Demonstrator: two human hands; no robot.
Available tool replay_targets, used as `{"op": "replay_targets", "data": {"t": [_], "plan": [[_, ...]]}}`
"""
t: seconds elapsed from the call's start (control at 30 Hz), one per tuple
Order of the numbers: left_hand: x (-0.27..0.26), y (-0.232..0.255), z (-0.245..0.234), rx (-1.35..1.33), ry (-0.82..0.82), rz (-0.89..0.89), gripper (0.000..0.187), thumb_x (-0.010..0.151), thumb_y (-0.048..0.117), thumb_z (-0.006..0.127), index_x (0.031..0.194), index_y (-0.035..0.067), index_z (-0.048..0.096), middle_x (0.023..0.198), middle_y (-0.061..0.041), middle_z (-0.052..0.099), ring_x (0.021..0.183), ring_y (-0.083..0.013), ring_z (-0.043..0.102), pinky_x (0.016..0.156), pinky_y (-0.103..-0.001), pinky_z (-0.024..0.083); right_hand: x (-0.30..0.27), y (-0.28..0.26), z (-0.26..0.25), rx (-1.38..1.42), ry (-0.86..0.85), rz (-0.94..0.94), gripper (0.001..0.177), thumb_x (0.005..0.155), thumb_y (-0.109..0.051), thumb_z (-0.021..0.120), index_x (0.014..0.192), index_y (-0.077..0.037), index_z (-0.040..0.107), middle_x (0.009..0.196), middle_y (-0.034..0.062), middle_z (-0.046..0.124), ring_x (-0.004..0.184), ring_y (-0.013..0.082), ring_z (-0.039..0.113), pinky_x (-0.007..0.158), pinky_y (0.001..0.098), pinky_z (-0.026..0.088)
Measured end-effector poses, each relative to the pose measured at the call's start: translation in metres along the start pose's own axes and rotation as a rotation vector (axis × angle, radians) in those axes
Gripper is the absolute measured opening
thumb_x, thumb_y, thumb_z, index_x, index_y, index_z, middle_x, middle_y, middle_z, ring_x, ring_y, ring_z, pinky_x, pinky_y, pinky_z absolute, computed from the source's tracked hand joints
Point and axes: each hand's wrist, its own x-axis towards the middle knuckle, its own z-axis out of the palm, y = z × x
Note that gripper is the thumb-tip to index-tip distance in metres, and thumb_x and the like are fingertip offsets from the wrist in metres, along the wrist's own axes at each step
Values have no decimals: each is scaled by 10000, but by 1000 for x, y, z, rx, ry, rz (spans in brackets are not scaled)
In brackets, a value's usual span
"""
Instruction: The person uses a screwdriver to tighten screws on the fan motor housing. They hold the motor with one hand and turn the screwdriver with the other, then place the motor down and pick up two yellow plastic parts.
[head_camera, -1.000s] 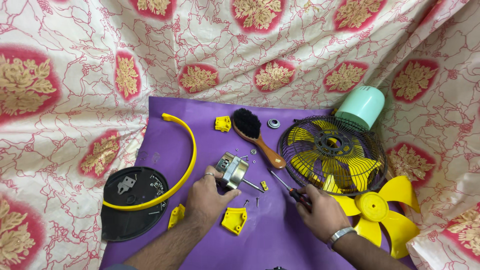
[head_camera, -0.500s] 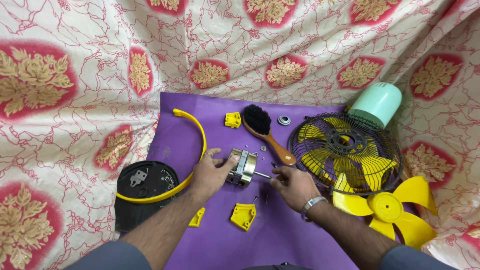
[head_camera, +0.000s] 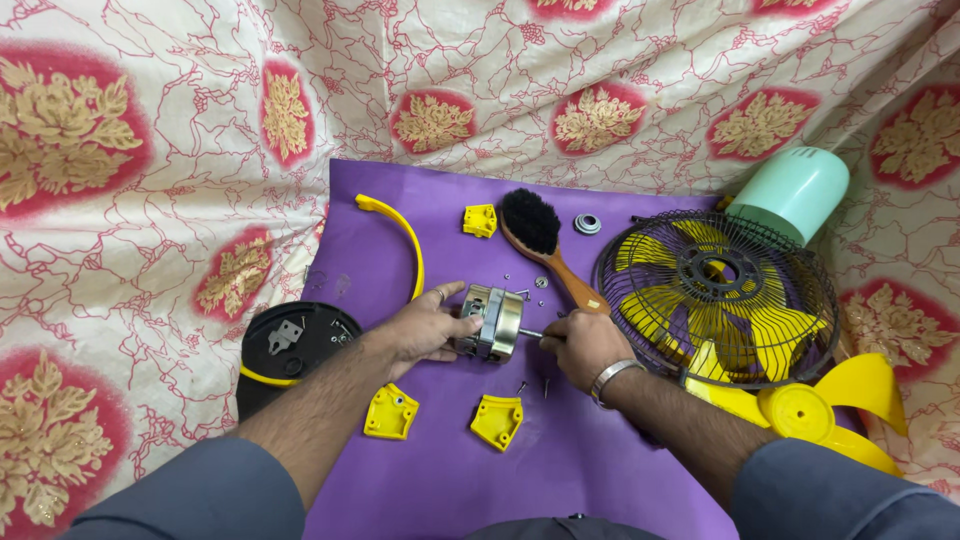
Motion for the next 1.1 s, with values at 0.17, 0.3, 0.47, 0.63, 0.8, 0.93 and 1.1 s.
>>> {"op": "replay_targets", "data": {"t": [0.17, 0.3, 0.47, 0.63, 0.8, 0.93, 1.1], "plan": [[-7, -18, 5, -74, -28, 200, 1031, 700, -109, 742, 1579, 170, 281, 1422, -126, 602, 1245, -226, 642, 1049, -370, 548, -1, -8, -16, 17, 62, -21, 191, 839, -255, 733, 984, -152, 803, 951, 125, 729, 896, 312, 706, 839, 438, 557], [-20, -21, 13, 142, 60, 402, 1011, 580, -161, 827, 1457, 130, 417, 1429, -57, 540, 1293, -172, 584, 1080, -330, 534, -3, -13, -19, 29, 78, -29, 192, 826, -261, 768, 980, -154, 808, 959, 121, 716, 894, 304, 707, 842, 431, 559], [-43, -25, 22, 311, 206, 477, 951, 583, -33, 916, 1411, 137, 480, 1399, -34, 495, 1297, -169, 559, 1125, -312, 473, -5, -8, -18, 21, 40, -21, 231, 785, -260, 808, 989, -150, 814, 961, 123, 743, 908, 307, 713, 857, 423, 558], [-43, -29, 29, 250, 211, 469, 996, 636, 58, 903, 1493, 136, 401, 1418, -62, 543, 1290, -171, 596, 1125, -323, 482, 8, 2, -18, 41, -93, -51, 306, 744, -220, 799, 1040, -139, 795, 968, 81, 787, 895, 253, 758, 865, 359, 589], [-34, -45, 21, 135, 194, 339, 1040, 663, 8, 857, 1540, 138, 313, 1393, -104, 589, 1278, -197, 621, 1085, -340, 523, 48, 14, -28, -28, -305, -175, 381, 706, -213, 747, 1083, -169, 785, 974, 61, 802, 909, 204, 772, 885, 326, 593], [-32, -65, 3, 4, 262, 468, 925, 698, -43, 820, 1495, 94, 370, 1367, -112, 570, 1217, -212, 605, 1010, -340, 546, 71, 11, -27, 0, -153, -203, 309, 798, -241, 701, 1081, -159, 795, 981, 85, 792, 905, 237, 768, 879, 349, 594], [-50, -84, -14, -22, 543, 308, 487, 841, 68, 745, 1309, 63, 608, 1083, -82, 769, 866, -126, 752, 796, -264, 599, 84, -7, -9, -36, -46, -154, 305, 830, -255, 727, 1115, -158, 777, 961, 114, 783, 919, 300, 742, 901, 400, 569]]}}
